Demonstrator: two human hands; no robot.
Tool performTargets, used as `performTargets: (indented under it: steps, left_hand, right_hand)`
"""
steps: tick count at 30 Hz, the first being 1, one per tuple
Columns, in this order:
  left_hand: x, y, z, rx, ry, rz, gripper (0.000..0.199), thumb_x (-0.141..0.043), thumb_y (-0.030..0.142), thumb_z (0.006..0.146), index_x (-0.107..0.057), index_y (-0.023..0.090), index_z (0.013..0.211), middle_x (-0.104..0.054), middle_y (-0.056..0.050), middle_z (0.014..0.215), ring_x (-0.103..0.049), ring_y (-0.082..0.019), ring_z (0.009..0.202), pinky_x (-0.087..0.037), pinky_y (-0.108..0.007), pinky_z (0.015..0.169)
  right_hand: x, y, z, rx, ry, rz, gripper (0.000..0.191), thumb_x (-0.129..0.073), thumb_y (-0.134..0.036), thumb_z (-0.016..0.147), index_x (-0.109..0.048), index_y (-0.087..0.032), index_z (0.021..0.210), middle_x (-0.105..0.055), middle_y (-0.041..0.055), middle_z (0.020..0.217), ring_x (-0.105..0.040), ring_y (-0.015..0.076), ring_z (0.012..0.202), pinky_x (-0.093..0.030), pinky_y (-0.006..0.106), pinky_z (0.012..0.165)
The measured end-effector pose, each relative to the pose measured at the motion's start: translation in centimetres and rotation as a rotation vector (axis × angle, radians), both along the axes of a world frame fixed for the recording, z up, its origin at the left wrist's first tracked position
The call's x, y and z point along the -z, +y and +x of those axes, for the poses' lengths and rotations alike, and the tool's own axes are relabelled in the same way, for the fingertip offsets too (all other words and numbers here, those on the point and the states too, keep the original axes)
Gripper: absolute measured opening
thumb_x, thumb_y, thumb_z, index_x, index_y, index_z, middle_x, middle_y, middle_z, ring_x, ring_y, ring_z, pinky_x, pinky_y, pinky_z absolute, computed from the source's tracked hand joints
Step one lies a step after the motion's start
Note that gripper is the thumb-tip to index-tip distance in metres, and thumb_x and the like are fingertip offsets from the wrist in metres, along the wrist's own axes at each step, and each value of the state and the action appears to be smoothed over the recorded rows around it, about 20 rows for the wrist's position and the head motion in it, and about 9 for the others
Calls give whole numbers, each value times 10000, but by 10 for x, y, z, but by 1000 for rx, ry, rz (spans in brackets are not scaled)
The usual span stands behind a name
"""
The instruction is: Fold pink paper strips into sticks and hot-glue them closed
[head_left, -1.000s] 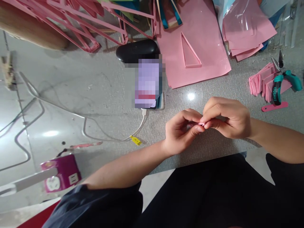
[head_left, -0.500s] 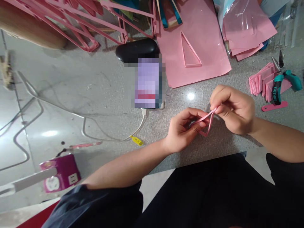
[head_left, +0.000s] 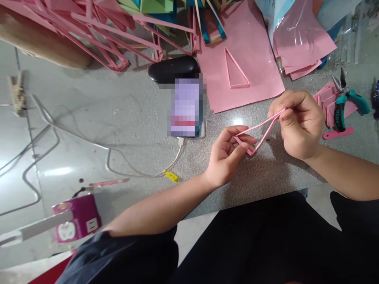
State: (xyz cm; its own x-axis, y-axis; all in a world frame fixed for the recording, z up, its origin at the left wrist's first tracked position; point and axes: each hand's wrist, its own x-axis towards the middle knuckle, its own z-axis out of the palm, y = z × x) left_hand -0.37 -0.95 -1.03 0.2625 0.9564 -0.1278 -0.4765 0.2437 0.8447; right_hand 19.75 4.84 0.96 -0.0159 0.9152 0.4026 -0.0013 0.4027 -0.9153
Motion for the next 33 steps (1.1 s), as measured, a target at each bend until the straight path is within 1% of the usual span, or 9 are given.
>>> performTargets:
  steps: [2, 5, 8, 12, 17, 19, 23, 29, 33]
  left_hand:
    - [-2, -1, 0, -16, -14, 9, 334, -899, 362, 1002, -725, 209, 1242, -838, -32, 959, -792, -147, 762, -694, -289, 781]
    - [-2, -1, -3, -47, -38, 43, 300, -830, 479, 1037, -787, 196, 1123, -824, -42, 870, -779, -172, 698, -697, -309, 695]
    - [1, -1, -5, -147, 33, 98, 318, -781, 508, 1050, -804, 199, 982, -806, -57, 849, -776, -185, 691, -689, -315, 648]
    - [9, 2, -2, -339, 251, 219, 125, -838, 348, 1043, -794, 233, 1062, -782, -17, 907, -737, -123, 701, -643, -249, 653]
    - [13, 8, -2, -458, 579, 690, 201, -879, 368, 1041, -779, 272, 1187, -743, -3, 987, -691, -139, 786, -619, -305, 706]
    - [10, 9, -2, -494, 666, 808, 234, -892, 407, 1042, -780, 282, 1204, -720, 6, 949, -654, -150, 756, -600, -333, 679]
    - [1, 7, -4, -520, 768, 891, 177, -903, 367, 1042, -799, 290, 1163, -710, 14, 862, -626, -156, 691, -538, -366, 610]
    - [-3, 1, -6, -458, 847, 907, 111, -828, 202, 1068, -745, 275, 1064, -719, 43, 819, -615, -130, 646, -488, -360, 599]
    - [-2, 2, -4, -460, 780, 882, 159, -705, 290, 1157, -662, 270, 1005, -683, 21, 814, -625, -152, 695, -504, -359, 617]
  right_hand:
    - [-4, -2, -2, -11, 39, -63, 387, -820, -665, 1047, -718, -293, 1036, -766, 23, 1003, -792, 236, 1019, -678, 447, 1022]
    - [-11, -2, -5, -113, 236, -145, 223, -832, -504, 1079, -724, -313, 1043, -854, 8, 1229, -797, 224, 1293, -573, 482, 1299]
    - [-19, -2, -5, -268, 407, -341, 199, -787, -473, 1105, -707, -318, 1008, -871, -1, 1334, -779, 232, 1396, -464, 559, 1417]
    - [-30, -6, -3, -390, 460, -631, 257, -846, -503, 1057, -679, -327, 971, -848, 12, 1392, -745, 281, 1459, -457, 623, 1416]
    - [-33, -18, -6, -535, 511, -790, 320, -885, -534, 1023, -661, -317, 955, -818, 14, 1446, -694, 277, 1522, -510, 621, 1367]
    - [-33, -24, -7, -570, 502, -835, 337, -880, -562, 1024, -663, -313, 955, -804, 22, 1479, -706, 275, 1500, -577, 583, 1304]
    - [-31, -35, -12, -603, 467, -860, 362, -877, -597, 1020, -674, -308, 944, -788, 48, 1525, -722, 269, 1466, -652, 504, 1200]
    - [-29, -41, -15, -658, 455, -808, 317, -845, -565, 1057, -707, -307, 937, -788, 43, 1548, -691, 244, 1521, -551, 506, 1323]
    - [-29, -38, -13, -638, 429, -801, 308, -830, -568, 1065, -706, -311, 948, -804, 42, 1509, -719, 249, 1478, -548, 514, 1321]
